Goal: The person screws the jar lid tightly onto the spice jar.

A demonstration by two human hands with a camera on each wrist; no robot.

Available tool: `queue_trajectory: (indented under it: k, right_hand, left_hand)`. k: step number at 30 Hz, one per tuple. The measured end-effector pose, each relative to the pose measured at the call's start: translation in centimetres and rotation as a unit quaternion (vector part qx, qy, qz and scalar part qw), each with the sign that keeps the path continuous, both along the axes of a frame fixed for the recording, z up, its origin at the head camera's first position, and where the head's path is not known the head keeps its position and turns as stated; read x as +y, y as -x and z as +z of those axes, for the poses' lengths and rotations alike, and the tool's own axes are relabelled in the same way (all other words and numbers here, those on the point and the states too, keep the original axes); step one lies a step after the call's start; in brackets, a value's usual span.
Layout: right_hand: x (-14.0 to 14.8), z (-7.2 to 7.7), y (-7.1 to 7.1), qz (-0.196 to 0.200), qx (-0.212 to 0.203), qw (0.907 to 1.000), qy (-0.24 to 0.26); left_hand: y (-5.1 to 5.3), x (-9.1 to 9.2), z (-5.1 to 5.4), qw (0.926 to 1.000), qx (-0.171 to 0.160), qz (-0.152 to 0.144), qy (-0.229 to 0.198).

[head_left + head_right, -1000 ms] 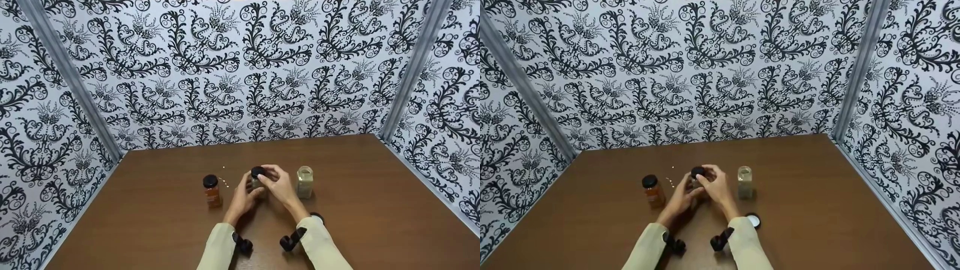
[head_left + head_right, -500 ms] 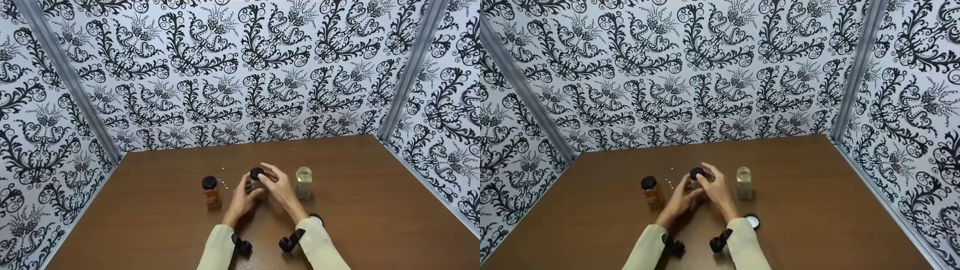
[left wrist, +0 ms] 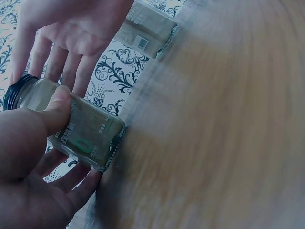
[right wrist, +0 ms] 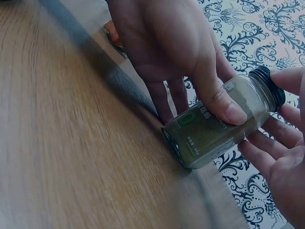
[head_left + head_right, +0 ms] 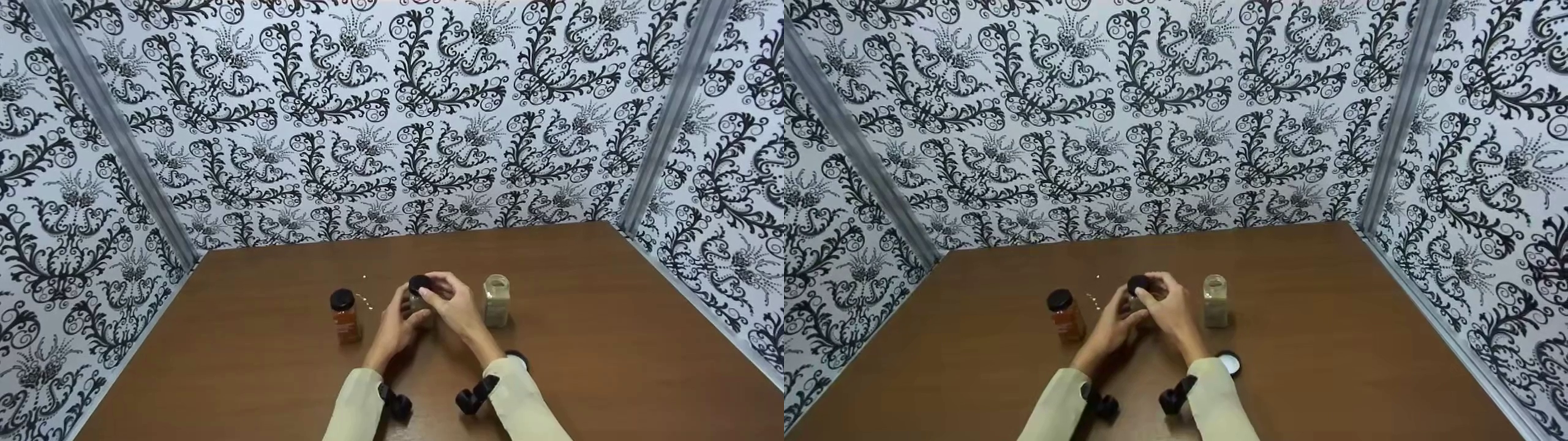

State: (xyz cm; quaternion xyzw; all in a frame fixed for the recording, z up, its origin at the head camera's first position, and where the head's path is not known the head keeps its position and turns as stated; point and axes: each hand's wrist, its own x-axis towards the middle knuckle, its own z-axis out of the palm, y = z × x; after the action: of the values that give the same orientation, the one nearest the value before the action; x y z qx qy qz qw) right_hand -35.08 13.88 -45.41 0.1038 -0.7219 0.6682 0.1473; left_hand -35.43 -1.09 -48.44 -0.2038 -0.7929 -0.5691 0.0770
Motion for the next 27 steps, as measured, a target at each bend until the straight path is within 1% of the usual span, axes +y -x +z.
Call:
queue_trajectory:
  k: [5,9,15,18,22,27]
  right_hand:
    - [-0.09,-0.06,0.17,-0.002,-0.008,1.0000,0.002]
    - [0.05,0.02,0.22,0.000,-0.009,0.9999,-0.008]
    - [0.37,0.12,0.09,0.008,0.024,0.9991,-0.035]
    - [0.44,0.01,0.07,0.012,0.033,0.9984,-0.045]
    - [0.40,-0.08,0.04,0.017,0.030,0.9988,-0.035]
    - [0.30,-0.04,-0.04,0.021,0.029,0.9992,-0.018]
  left_hand:
    - [0.12,-0.01,0.07,1.0000,0.002,0.000,-0.003]
    - [0.21,0.03,0.27,1.0000,0.003,-0.003,-0.004]
    - [0.18,-0.06,0.17,1.0000,0.006,-0.007,-0.003]
    - [0.04,-0.11,0.07,0.9999,0.009,-0.009,0.001]
    - [-0.12,-0.11,-0.01,0.9999,0.009,-0.011,0.005]
    - [-0.14,-0.05,0.03,1.0000,0.002,-0.006,0.000]
